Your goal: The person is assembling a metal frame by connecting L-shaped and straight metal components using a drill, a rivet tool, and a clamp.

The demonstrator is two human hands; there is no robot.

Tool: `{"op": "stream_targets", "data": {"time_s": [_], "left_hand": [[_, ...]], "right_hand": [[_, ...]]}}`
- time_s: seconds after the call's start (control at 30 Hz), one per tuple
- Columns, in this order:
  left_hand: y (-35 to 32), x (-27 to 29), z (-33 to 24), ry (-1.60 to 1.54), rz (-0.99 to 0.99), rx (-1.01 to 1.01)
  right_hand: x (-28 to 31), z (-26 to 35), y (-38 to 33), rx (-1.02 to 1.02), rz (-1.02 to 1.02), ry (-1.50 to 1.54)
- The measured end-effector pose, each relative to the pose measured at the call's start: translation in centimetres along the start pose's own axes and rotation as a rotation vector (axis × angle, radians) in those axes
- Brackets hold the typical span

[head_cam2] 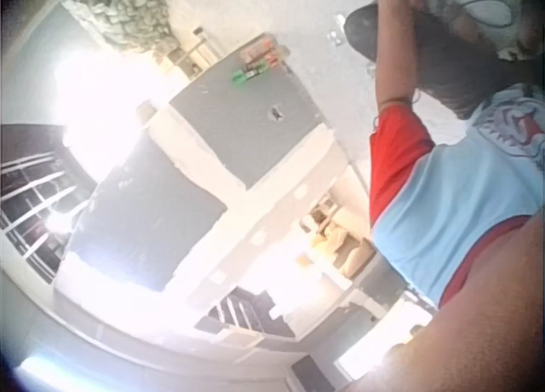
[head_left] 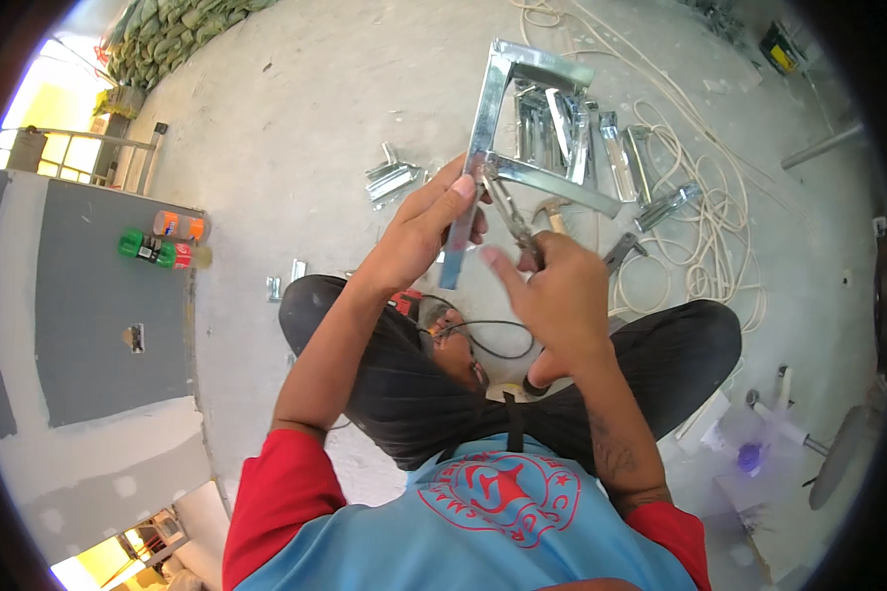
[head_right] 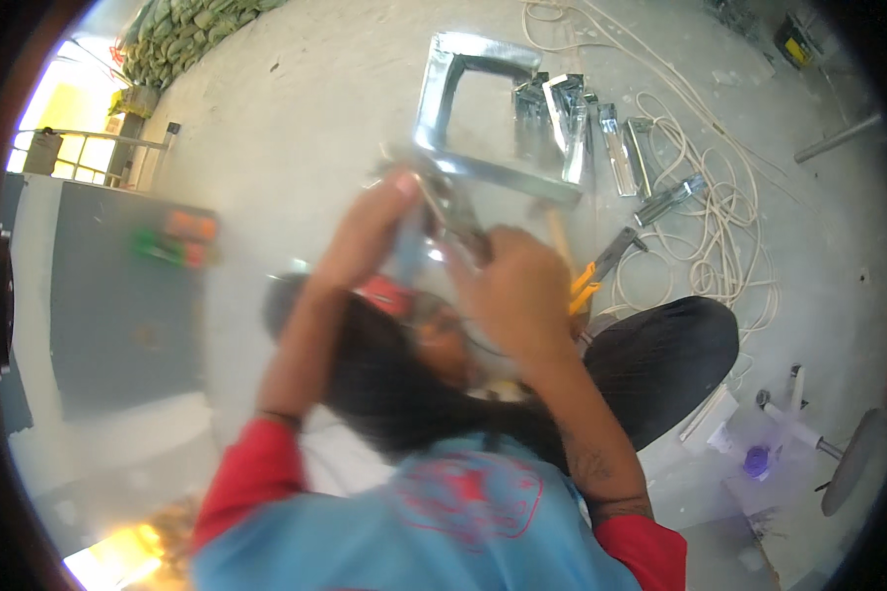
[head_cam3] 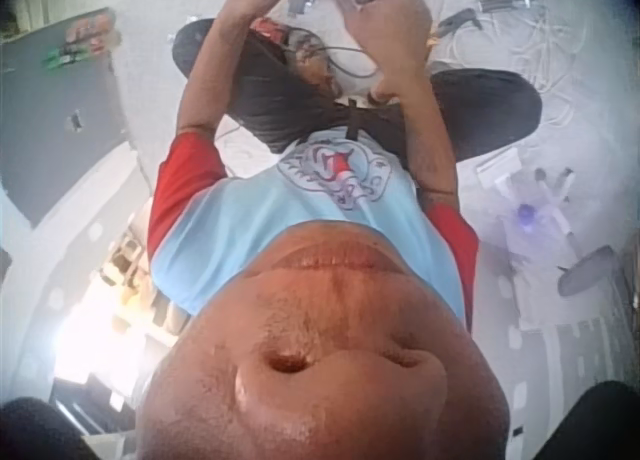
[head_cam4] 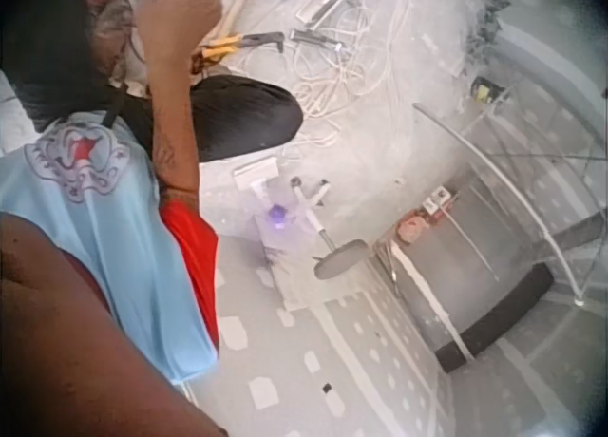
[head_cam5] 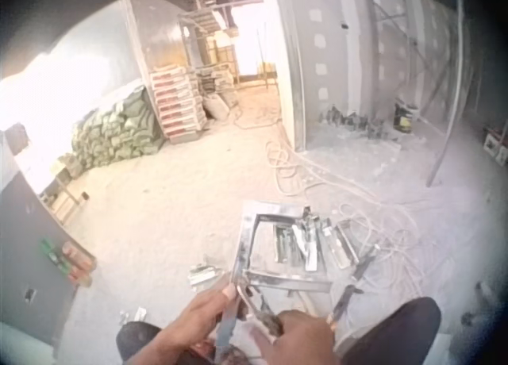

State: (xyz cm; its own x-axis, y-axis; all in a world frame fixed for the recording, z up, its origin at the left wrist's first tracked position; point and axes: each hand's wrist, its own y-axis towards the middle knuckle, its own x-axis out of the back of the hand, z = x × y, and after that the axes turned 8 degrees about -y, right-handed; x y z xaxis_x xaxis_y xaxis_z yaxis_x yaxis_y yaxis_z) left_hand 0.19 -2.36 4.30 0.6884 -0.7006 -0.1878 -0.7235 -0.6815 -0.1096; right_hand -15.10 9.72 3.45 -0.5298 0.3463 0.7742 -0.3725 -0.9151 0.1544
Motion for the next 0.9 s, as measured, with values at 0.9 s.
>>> {"op": "stream_targets", "data": {"time_s": [0.9], "left_hand": [[2.2, 0.6, -1.1, 0.284, 0.322, 0.049]], "right_hand": [[8.6, -1.6, -0.5, 0.06, 0.119, 0.104]]}}
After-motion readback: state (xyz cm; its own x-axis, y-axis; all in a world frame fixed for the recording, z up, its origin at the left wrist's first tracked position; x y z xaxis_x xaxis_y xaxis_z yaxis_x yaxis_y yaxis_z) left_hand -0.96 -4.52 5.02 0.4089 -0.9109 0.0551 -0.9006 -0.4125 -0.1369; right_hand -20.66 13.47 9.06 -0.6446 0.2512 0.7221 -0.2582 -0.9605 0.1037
